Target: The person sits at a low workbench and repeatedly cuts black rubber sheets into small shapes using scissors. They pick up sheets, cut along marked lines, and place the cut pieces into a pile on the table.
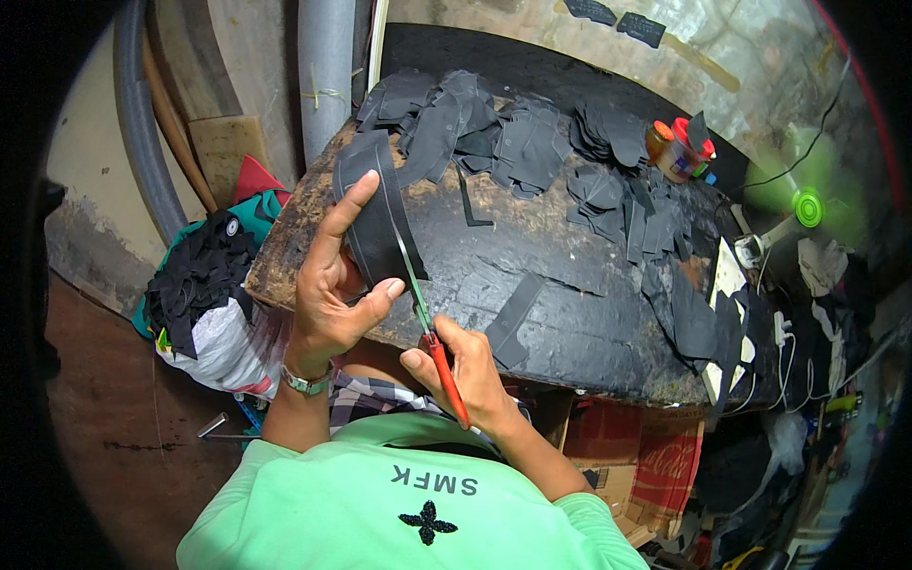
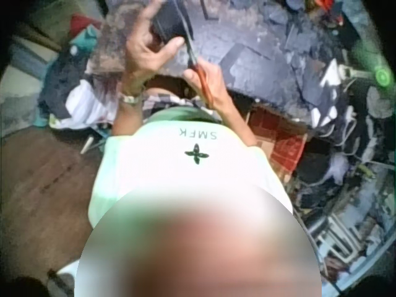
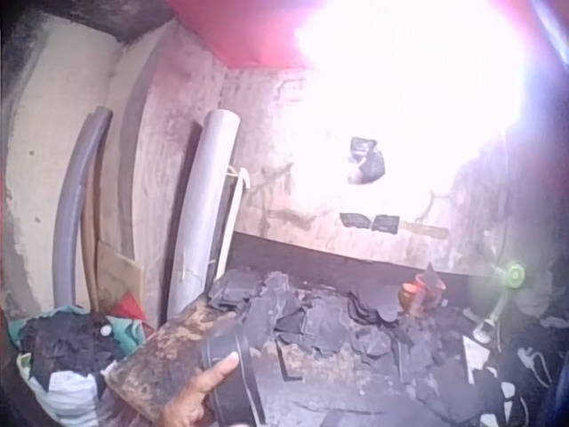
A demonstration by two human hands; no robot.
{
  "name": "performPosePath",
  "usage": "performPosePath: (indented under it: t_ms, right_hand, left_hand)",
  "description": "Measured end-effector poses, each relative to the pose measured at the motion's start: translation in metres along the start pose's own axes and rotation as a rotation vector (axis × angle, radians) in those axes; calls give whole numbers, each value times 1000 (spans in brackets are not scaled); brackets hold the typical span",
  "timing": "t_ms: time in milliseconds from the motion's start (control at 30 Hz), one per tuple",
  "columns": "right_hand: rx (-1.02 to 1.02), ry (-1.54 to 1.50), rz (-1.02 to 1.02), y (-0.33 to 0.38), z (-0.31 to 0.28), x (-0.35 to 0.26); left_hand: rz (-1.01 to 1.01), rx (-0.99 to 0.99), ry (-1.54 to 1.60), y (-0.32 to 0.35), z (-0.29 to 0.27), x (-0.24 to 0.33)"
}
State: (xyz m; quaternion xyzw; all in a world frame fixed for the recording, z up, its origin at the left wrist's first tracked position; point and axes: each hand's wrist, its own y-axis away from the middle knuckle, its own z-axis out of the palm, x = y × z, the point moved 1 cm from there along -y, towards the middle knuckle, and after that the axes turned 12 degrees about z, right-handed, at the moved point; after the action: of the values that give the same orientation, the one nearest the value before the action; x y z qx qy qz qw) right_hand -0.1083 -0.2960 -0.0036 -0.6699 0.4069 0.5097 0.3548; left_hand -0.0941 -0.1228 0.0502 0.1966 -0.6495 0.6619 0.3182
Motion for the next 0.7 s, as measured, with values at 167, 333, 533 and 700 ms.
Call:
performPosePath:
  t_ms: [167,333,533,700]
  right_hand:
    - [-9,-42,60,5,2,1]
    - [4,44,34,1,1,-7]
    - [-6,113,7,-6,-4,-15]
    - [13,80,-5,-3,-4,-12]
  left_hand:
    - [60,-9,-66,-2,-3,-1]
    - [129,84,-90,-5,-3,0]
    - [58,13,-2,-1,1,1]
    - [58,10,6,-1,2,0]
